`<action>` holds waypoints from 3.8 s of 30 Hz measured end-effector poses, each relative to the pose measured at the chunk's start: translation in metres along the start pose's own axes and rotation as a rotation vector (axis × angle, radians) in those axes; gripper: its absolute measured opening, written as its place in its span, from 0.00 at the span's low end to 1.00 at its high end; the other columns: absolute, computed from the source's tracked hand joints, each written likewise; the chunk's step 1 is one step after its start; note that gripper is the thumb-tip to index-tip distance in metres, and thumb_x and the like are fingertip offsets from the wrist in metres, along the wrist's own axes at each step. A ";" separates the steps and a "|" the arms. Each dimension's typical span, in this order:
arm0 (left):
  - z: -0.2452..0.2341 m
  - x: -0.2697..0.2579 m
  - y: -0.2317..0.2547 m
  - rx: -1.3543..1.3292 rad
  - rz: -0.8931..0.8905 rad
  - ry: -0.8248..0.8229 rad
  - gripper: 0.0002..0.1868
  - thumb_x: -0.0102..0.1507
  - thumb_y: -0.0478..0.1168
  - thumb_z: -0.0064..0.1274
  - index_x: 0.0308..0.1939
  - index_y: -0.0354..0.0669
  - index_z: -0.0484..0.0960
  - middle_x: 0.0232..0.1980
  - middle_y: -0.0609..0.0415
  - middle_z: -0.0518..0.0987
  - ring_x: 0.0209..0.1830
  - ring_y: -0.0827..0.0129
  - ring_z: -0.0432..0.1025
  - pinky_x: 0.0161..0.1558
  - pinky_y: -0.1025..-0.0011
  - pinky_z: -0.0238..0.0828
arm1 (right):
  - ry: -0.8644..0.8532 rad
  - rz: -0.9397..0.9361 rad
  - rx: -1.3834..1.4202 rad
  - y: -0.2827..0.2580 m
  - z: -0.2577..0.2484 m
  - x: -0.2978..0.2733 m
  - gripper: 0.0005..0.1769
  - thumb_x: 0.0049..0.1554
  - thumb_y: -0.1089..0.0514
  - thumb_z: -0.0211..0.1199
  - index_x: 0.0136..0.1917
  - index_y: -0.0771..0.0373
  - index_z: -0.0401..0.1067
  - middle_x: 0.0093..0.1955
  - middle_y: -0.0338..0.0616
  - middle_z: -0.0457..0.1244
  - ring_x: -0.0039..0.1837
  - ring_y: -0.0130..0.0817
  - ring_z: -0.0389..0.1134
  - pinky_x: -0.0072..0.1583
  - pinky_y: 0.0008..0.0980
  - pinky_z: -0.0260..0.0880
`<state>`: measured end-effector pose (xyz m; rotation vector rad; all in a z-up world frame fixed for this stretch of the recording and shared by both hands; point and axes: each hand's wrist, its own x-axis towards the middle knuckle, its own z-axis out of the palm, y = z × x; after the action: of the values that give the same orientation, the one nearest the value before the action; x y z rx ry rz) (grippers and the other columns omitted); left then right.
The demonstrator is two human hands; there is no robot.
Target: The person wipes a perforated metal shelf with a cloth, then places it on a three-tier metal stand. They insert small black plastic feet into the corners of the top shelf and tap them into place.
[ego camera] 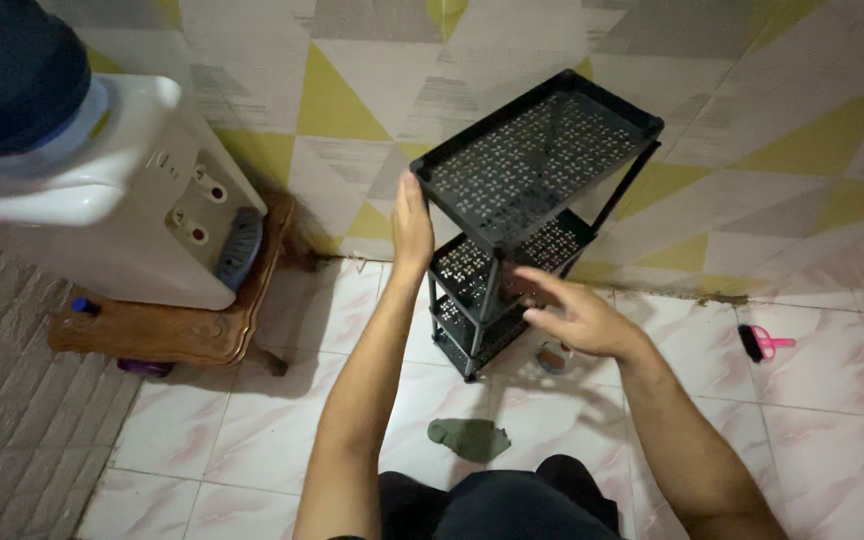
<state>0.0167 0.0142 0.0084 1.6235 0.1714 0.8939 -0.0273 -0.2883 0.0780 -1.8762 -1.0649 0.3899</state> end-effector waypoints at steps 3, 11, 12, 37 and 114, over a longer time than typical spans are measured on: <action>-0.004 -0.021 0.030 0.016 0.049 0.221 0.20 0.74 0.47 0.42 0.61 0.34 0.66 0.52 0.50 0.72 0.53 0.64 0.67 0.58 0.63 0.65 | 0.203 0.089 0.269 0.004 -0.014 -0.005 0.22 0.62 0.58 0.59 0.69 0.60 0.70 0.66 0.45 0.68 0.67 0.34 0.69 0.69 0.35 0.69; 0.021 -0.145 0.091 -0.071 0.011 -0.217 0.21 0.66 0.35 0.57 0.60 0.33 0.69 0.53 0.48 0.77 0.54 0.65 0.73 0.57 0.69 0.69 | 0.467 -0.623 -0.654 -0.044 -0.039 0.034 0.22 0.54 0.57 0.70 0.62 0.56 0.74 0.63 0.45 0.66 0.66 0.44 0.65 0.71 0.45 0.57; 0.021 -0.139 0.086 -0.089 -0.014 -0.222 0.17 0.68 0.35 0.54 0.60 0.35 0.71 0.52 0.50 0.78 0.52 0.67 0.74 0.56 0.70 0.71 | 0.378 -0.671 -0.724 -0.050 -0.039 0.041 0.23 0.51 0.57 0.71 0.60 0.56 0.76 0.61 0.46 0.67 0.64 0.46 0.66 0.69 0.48 0.56; 0.043 -0.055 0.158 0.716 0.776 -0.160 0.22 0.63 0.42 0.61 0.60 0.46 0.74 0.60 0.49 0.75 0.65 0.57 0.69 0.71 0.50 0.52 | 0.903 0.222 0.479 0.104 -0.140 0.046 0.24 0.72 0.45 0.41 0.67 0.63 0.65 0.66 0.47 0.62 0.69 0.39 0.63 0.70 0.41 0.65; 0.207 -0.071 0.071 -0.353 -0.245 -0.449 0.23 0.69 0.45 0.50 0.62 0.31 0.74 0.58 0.44 0.78 0.58 0.63 0.73 0.59 0.66 0.70 | 0.695 -0.047 0.932 0.074 -0.077 0.061 0.44 0.58 0.44 0.55 0.82 0.60 0.46 0.79 0.49 0.51 0.79 0.41 0.54 0.78 0.40 0.54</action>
<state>0.0719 -0.2064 0.0416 1.3933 -0.0966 0.3334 0.0949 -0.2980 0.0670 -1.0002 -0.3318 0.1305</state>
